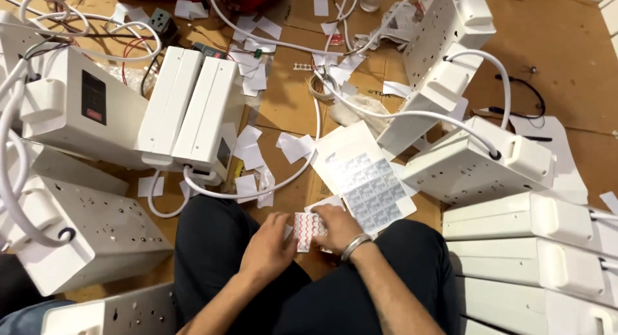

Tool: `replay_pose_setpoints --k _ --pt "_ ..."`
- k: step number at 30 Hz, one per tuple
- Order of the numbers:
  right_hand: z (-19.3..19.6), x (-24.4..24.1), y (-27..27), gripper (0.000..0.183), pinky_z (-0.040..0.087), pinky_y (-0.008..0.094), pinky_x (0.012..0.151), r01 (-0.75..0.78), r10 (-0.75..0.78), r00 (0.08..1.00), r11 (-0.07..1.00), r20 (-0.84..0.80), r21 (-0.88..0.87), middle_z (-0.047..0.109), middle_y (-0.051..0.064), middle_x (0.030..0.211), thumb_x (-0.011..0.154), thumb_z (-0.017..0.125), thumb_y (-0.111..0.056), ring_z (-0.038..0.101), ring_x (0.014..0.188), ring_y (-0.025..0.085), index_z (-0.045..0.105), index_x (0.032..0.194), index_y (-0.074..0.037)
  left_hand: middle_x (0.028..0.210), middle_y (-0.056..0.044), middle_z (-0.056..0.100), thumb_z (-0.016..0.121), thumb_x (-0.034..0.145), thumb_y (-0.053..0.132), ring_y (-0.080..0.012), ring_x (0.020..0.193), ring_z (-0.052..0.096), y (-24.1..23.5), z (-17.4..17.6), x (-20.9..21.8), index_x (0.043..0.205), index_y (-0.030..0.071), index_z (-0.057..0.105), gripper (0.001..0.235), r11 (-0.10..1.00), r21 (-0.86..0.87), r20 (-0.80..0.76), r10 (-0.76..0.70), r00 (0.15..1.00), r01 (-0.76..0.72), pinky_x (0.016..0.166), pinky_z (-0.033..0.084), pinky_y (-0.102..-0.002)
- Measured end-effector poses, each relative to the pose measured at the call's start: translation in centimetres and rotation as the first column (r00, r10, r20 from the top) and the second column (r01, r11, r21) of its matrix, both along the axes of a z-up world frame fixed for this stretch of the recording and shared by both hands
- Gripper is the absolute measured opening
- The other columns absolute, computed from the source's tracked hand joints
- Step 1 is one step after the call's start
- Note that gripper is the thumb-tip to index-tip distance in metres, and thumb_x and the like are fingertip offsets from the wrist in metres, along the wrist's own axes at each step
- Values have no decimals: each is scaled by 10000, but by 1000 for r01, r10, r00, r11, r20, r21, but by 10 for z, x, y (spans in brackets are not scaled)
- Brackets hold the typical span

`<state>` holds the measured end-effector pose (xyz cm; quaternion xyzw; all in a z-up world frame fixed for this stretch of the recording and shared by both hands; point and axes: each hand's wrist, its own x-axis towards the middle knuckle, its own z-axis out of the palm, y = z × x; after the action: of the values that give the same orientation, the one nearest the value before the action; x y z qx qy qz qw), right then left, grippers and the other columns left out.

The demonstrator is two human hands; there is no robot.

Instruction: The person applies technical and quality control stickers to white electronic hardware units.

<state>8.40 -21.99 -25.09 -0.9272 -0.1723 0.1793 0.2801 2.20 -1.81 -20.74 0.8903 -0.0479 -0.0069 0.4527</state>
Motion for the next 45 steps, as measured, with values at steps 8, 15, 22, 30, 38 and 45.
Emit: replay_pose_setpoints --k 8,15,22,30,38,45 --pt "-19 -2 0 535 506 461 945 -39 53 989 994 136 -106 652 141 1156 730 786 -131 605 1099 374 654 1248 -103 1226 -222 603 801 780 236 -407 1101 620 -17 -78 36 1288 2 537 619 995 95 -108 29 994 -19 916 525 -467" --pt "17 8 -1 528 529 435 915 119 -123 992 986 27 113 682 152 1120 752 832 -226 648 1066 355 660 1229 -78 1138 -170 732 801 816 300 -237 1056 730 -3 -118 61 1265 -23 612 585 947 -262 -416 65 907 -188 881 591 -350" --pt "108 75 -34 449 613 354 833 458 -510 837 851 199 256 745 72 1123 789 836 -228 721 983 193 680 1194 -114 1112 -119 765 759 851 249 -168 999 730 -11 -89 69 1280 -33 625 531 863 -424 -582 -27 812 -275 842 592 -307" --pt "200 215 -134 583 497 482 981 604 -497 588 794 638 62 620 185 1240 797 909 -350 611 1119 369 661 1233 -54 936 -81 726 726 884 217 -106 740 591 -9 -118 76 1301 -14 656 481 667 -600 -694 -158 703 -442 631 464 -235" --pt "118 250 -139 509 388 541 1087 655 -511 571 756 642 19 503 210 1336 831 802 -290 427 1278 430 635 1250 -54 1010 -51 743 695 902 240 -86 795 630 -13 -101 80 1289 5 652 454 675 -585 -722 -183 667 -449 652 480 -217" --pt "117 241 -139 494 411 559 1056 638 -492 579 770 650 15 504 209 1342 915 773 -329 448 1289 428 621 1293 -50 907 -71 706 720 905 261 -107 770 624 -15 -88 79 1276 21 694 443 736 -553 -710 -170 683 -391 664 496 -222"
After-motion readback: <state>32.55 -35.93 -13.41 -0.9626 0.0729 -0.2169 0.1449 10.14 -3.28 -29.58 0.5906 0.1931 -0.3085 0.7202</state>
